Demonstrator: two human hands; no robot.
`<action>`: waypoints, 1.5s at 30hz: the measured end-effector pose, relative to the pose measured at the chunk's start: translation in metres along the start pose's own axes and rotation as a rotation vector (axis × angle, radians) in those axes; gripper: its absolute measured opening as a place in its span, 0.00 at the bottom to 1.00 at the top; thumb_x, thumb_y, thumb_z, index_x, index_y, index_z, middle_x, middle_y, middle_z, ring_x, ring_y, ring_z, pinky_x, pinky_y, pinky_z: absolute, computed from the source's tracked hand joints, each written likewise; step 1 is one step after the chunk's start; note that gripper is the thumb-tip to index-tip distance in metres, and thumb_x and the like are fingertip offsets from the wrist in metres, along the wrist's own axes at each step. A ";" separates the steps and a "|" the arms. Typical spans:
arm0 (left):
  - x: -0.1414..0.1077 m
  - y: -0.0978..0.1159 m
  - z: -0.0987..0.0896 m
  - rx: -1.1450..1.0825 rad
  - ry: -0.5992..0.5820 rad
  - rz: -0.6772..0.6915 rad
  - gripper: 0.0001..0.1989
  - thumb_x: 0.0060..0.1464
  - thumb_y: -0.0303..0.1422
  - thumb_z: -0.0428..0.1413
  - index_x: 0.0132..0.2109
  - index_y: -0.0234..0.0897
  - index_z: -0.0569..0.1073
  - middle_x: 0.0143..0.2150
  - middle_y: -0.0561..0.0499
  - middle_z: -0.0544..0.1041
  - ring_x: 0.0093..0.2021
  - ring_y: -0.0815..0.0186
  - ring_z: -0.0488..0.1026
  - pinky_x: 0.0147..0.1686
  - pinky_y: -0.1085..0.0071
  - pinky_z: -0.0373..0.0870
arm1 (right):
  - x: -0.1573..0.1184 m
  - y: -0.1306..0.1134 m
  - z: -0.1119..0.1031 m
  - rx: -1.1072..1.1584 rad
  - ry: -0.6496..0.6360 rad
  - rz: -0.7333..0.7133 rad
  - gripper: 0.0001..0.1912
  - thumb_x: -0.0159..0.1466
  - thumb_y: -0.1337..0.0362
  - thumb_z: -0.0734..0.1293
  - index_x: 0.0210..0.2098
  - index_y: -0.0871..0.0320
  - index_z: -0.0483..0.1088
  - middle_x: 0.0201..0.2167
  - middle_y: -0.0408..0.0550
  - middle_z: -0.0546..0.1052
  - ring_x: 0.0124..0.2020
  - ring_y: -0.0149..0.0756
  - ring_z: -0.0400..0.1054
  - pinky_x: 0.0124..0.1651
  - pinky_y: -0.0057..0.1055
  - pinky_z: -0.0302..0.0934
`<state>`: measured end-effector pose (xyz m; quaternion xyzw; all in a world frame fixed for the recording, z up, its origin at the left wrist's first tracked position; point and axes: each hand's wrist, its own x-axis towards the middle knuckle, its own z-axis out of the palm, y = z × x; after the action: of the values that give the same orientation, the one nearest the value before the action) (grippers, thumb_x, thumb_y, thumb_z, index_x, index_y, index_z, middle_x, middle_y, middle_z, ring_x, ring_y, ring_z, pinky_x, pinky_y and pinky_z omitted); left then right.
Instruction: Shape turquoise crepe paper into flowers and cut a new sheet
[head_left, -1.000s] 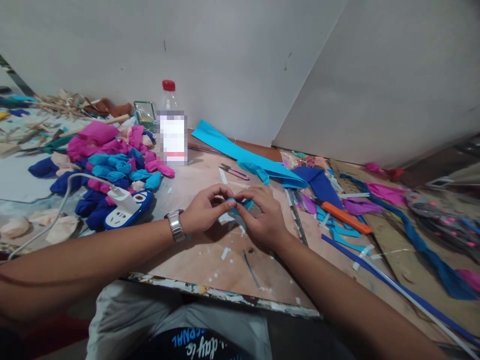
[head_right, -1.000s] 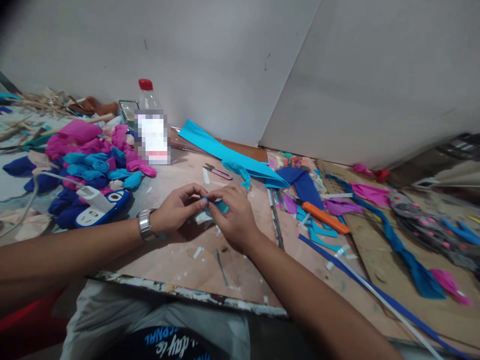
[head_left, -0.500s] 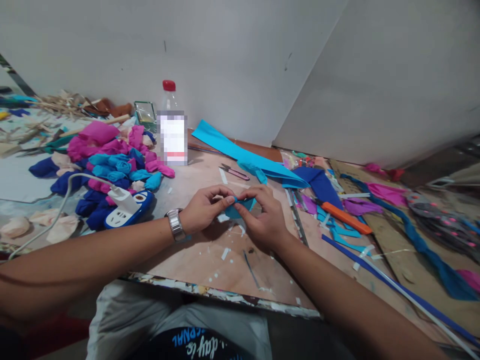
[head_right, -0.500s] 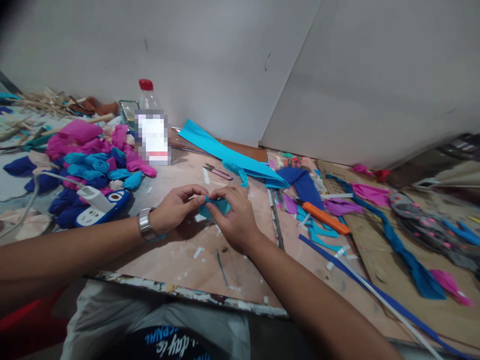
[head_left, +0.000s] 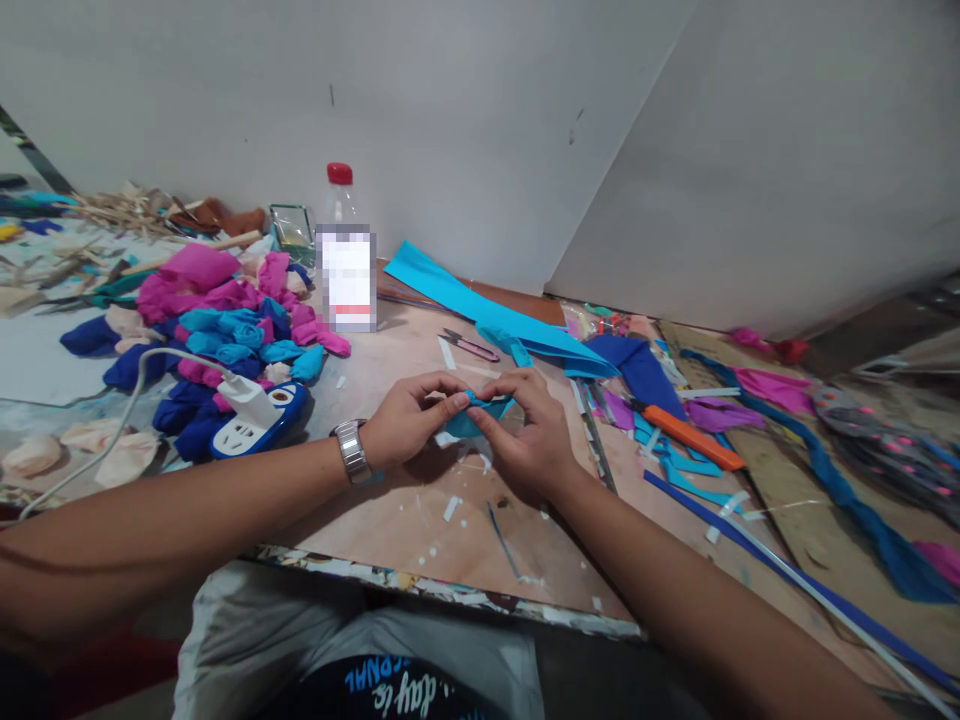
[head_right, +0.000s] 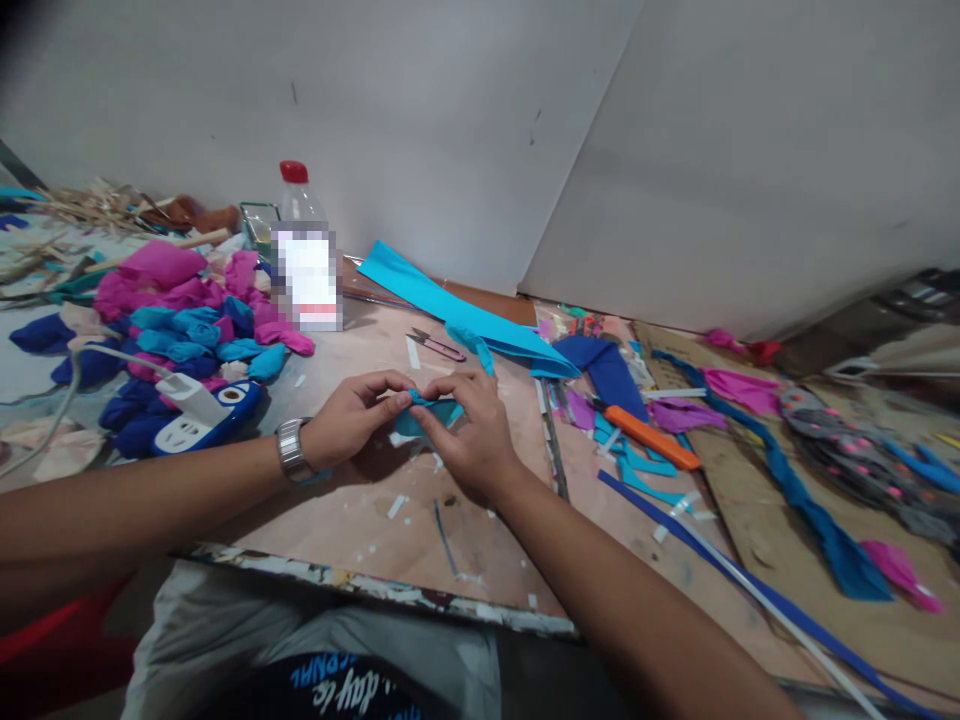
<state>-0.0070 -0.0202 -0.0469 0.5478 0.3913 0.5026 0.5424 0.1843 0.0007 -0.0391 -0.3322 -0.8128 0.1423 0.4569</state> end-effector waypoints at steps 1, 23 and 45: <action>0.000 0.001 0.000 -0.005 0.003 -0.002 0.21 0.54 0.49 0.64 0.41 0.34 0.77 0.30 0.52 0.76 0.28 0.71 0.71 0.26 0.74 0.68 | 0.000 0.000 0.000 0.005 -0.002 -0.004 0.06 0.64 0.61 0.72 0.39 0.52 0.73 0.37 0.47 0.77 0.45 0.44 0.70 0.49 0.44 0.64; 0.000 -0.007 0.001 0.039 -0.023 0.034 0.19 0.55 0.46 0.64 0.43 0.34 0.79 0.39 0.46 0.81 0.38 0.64 0.77 0.42 0.66 0.74 | 0.003 -0.002 0.000 0.011 -0.052 -0.076 0.07 0.66 0.66 0.68 0.45 0.51 0.74 0.42 0.48 0.76 0.48 0.43 0.71 0.54 0.46 0.63; -0.003 -0.010 0.000 0.243 -0.030 0.152 0.14 0.61 0.42 0.59 0.46 0.35 0.77 0.42 0.47 0.80 0.41 0.64 0.76 0.43 0.68 0.72 | 0.001 0.001 -0.002 -0.007 0.028 0.029 0.05 0.67 0.62 0.68 0.43 0.53 0.72 0.40 0.47 0.77 0.44 0.44 0.71 0.50 0.44 0.64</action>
<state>-0.0065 -0.0217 -0.0568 0.6449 0.3986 0.4830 0.4381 0.1860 0.0020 -0.0376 -0.3476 -0.8019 0.1414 0.4648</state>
